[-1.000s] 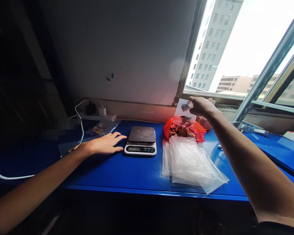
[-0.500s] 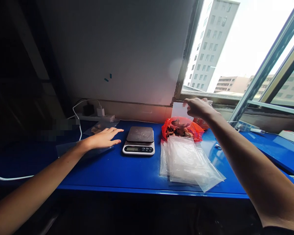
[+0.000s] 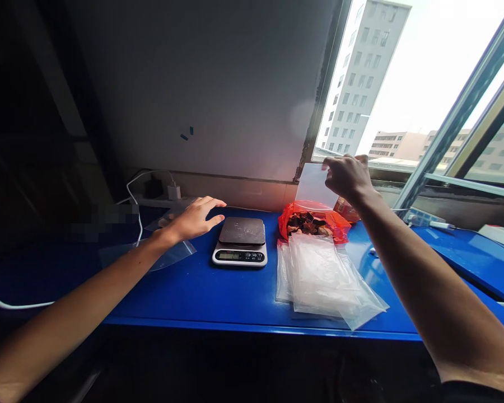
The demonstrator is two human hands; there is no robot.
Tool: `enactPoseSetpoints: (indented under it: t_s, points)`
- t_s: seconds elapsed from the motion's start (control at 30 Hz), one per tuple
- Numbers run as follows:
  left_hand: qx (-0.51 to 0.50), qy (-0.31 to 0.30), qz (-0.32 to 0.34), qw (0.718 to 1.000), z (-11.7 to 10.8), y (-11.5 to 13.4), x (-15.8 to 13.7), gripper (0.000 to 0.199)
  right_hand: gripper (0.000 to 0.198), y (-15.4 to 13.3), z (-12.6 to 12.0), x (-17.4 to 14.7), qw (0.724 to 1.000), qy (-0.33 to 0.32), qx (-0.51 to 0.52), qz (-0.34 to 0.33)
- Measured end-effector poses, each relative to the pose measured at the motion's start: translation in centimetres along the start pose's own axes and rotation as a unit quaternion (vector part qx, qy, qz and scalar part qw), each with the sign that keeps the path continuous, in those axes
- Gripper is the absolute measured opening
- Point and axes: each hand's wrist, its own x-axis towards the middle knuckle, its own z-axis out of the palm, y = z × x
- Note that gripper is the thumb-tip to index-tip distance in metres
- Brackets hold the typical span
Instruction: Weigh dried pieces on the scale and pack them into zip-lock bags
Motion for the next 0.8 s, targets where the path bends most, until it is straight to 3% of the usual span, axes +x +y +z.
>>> enactPoseSetpoints:
  t_s: [0.1, 0.17, 0.23, 0.33, 0.47, 0.63, 0.8]
  points:
    - [-0.088, 0.032, 0.033, 0.995, 0.4, 1.7, 0.4, 0.031, 0.025, -1.6, -1.7, -1.1, 0.988, 0.128, 0.054, 0.062]
    - [-0.173, 0.022, 0.036, 0.984, 0.7, 2.6, 0.3, 0.032, 0.023, -3.6, -2.7, -2.2, 0.960, 0.215, 0.143, 0.109]
    - [-0.258, 0.000, 0.022, 0.966, 1.1, 3.1, -0.1, 0.039, 0.021, -6.4, -2.9, -3.6, 0.920, 0.238, 0.286, 0.125]
    - [-0.356, -0.014, -0.011, 0.934, 1.6, 3.2, -1.0, 0.046, 0.019, -10.9, -1.5, -5.7, 0.835, 0.154, 0.509, 0.143]
    - [-0.437, -0.017, -0.056, 0.898, 1.7, 2.6, -2.0, 0.034, 0.018, -14.8, 1.8, -7.6, 0.744, 0.077, 0.640, 0.177]
    - [-0.497, 0.018, -0.083, 0.863, 1.5, 1.8, -2.2, 0.021, 0.025, -15.1, 4.2, -8.8, 0.705, 0.081, 0.669, 0.222]
    - [-0.519, 0.031, -0.085, 0.850, 1.8, 1.8, -2.1, 0.015, 0.025, -14.6, 4.5, -9.2, 0.699, 0.065, 0.672, 0.236]
